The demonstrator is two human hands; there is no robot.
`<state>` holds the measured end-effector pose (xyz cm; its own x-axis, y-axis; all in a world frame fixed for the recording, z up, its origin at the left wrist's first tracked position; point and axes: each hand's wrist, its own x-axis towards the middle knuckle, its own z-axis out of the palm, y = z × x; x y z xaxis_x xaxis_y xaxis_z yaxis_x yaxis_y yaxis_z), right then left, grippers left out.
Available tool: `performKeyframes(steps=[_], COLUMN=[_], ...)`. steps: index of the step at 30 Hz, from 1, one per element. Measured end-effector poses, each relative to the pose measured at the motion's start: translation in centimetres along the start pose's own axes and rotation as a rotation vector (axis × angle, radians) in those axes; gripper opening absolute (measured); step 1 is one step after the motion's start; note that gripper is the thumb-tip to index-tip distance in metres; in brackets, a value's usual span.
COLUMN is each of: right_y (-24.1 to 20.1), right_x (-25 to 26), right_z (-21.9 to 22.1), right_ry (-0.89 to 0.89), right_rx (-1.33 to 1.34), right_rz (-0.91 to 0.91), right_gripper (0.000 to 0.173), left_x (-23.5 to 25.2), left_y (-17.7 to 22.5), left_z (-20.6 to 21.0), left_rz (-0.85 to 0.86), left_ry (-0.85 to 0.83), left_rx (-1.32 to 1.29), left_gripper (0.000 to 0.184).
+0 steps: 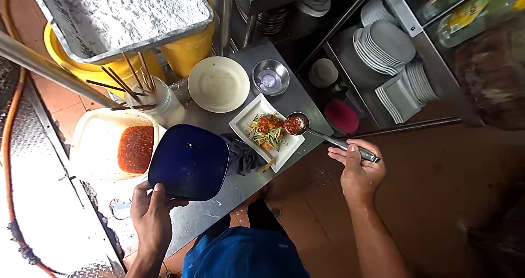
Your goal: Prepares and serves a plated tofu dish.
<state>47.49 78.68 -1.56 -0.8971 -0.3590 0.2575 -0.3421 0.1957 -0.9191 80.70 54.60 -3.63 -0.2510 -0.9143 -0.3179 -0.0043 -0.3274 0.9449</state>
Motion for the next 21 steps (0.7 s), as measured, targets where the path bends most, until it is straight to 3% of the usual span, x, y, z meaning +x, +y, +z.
performKeyframes(steps=[7,12,15,18,21], right_y=[-2.4,-4.0,-4.1,-3.4,-3.2], right_x=[-3.6,-4.1,-4.6,-4.3,-3.9], right_z=[2.0,3.1,3.0,2.5,2.1], right_ry=[-0.125,-0.176,-0.22,-0.187,-0.1], right_rx=[-0.094,-0.393,-0.529,-0.428,-0.192], right_rz=[-0.168,-0.531,-0.633,-0.582,-0.313], right_gripper=[0.018,0.016,0.016,0.016,0.016], left_x=[0.6,0.8,0.3,-0.2,-1.1], left_y=[-0.1,0.2,0.2,0.1,0.0], left_z=[-0.7,-1.6,-2.3,-3.1,-3.9], left_rz=[0.001,0.021,0.038,0.077,0.069], left_ry=[-0.004,-0.016,-0.021,-0.025,-0.006], left_rx=[-0.008,-0.011,-0.012,-0.005,0.012], left_gripper=[0.018,0.018,0.017,0.017,0.016])
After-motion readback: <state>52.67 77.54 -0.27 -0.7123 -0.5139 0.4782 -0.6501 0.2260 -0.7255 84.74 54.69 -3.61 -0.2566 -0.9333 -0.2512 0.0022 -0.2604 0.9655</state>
